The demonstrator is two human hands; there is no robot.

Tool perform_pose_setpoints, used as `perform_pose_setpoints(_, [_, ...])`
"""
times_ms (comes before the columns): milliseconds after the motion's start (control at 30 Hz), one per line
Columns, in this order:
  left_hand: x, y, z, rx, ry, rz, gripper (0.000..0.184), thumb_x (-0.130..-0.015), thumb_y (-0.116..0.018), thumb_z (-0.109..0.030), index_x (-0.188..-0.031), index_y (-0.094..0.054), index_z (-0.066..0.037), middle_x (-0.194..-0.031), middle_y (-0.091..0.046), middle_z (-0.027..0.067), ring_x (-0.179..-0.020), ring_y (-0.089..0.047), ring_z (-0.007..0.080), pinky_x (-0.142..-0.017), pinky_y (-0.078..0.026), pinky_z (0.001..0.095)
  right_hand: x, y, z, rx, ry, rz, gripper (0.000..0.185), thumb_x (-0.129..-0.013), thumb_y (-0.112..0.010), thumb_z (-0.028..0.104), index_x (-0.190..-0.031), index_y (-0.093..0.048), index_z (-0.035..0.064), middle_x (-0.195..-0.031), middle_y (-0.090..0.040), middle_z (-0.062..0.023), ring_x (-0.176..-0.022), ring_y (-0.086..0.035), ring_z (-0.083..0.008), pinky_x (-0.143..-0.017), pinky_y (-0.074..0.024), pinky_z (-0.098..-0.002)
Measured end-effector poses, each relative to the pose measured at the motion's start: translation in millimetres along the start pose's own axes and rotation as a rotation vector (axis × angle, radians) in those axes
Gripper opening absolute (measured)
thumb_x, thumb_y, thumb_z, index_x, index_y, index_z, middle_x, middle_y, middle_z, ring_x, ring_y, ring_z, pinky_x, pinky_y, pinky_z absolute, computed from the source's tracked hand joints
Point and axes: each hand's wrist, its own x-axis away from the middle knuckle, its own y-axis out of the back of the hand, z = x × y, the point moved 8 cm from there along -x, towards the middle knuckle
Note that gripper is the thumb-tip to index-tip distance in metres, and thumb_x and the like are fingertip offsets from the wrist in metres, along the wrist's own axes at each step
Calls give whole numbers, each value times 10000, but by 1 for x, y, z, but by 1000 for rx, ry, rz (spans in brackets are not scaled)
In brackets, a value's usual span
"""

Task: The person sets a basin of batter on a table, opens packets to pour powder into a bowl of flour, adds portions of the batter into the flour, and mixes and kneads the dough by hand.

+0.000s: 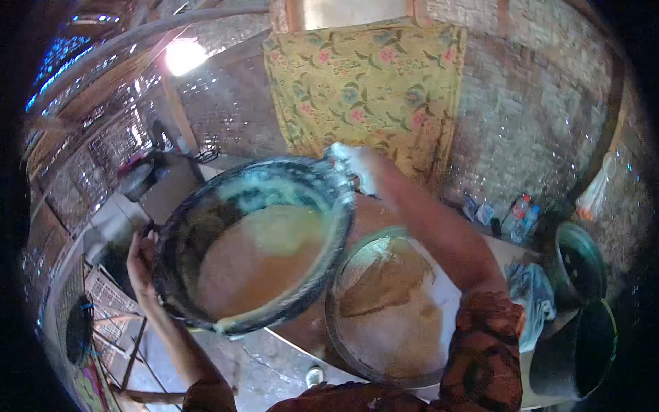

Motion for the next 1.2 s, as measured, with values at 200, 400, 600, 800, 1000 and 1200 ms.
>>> perform_pose_setpoints(200, [-45,94,-19,-58,-131,-68,420,-999,-520,-311,-633,-427,-127,-636,-364,-50,-652,-367,93,-928,-413,267,-6,-111,-70,-71,83,31,267,-981,-529,342,-969,-668,114,-846,-649,-22,-723,-573,-146,-652,-444,-292])
perform_pose_setpoints(400, [-56,186,47,-101,43,-211,577,-989,-478,-424,-1302,-535,58,-1142,-616,80,-981,-562,187,-949,-393,280,-88,-148,-163,-61,-58,-22,323,-933,-585,417,-798,-670,136,-691,-620,7,-565,-520,-139,-515,-392,-334])
perform_pose_setpoints(600, [-49,158,114,135,85,-289,526,-1003,-434,-406,-1301,-543,13,-1230,-608,100,-1081,-580,237,-978,-415,337,-90,-134,-178,-125,-191,-89,358,-945,-578,397,-847,-675,66,-741,-664,-22,-701,-606,-174,-654,-468,-348])
perform_pose_setpoints(800, [-51,159,138,312,150,-136,492,-1028,-343,-373,-1373,-469,-45,-1332,-544,131,-1227,-509,284,-1072,-361,418,-84,-84,-135,279,80,-31,401,-941,-580,414,-931,-676,25,-796,-691,-50,-779,-635,-203,-733,-483,-353])
perform_pose_setpoints(1000, [-43,178,139,117,119,-183,561,-1032,-311,-436,-1451,-391,-72,-1460,-413,130,-1360,-362,279,-1132,-270,425,71,-8,-90,1249,-248,159,556,-940,-513,532,-1177,-630,42,-1081,-660,-181,-956,-619,-292,-862,-465,-422])
perform_pose_setpoints(1200, [2,226,138,-7,23,-461,671,-981,-387,-546,-1405,-389,-27,-1451,-398,205,-1355,-370,330,-1120,-274,447,266,213,-194,1301,-516,-333,740,-881,-453,694,-1229,-594,56,-1203,-614,-209,-1117,-577,-308,-971,-419,-443])
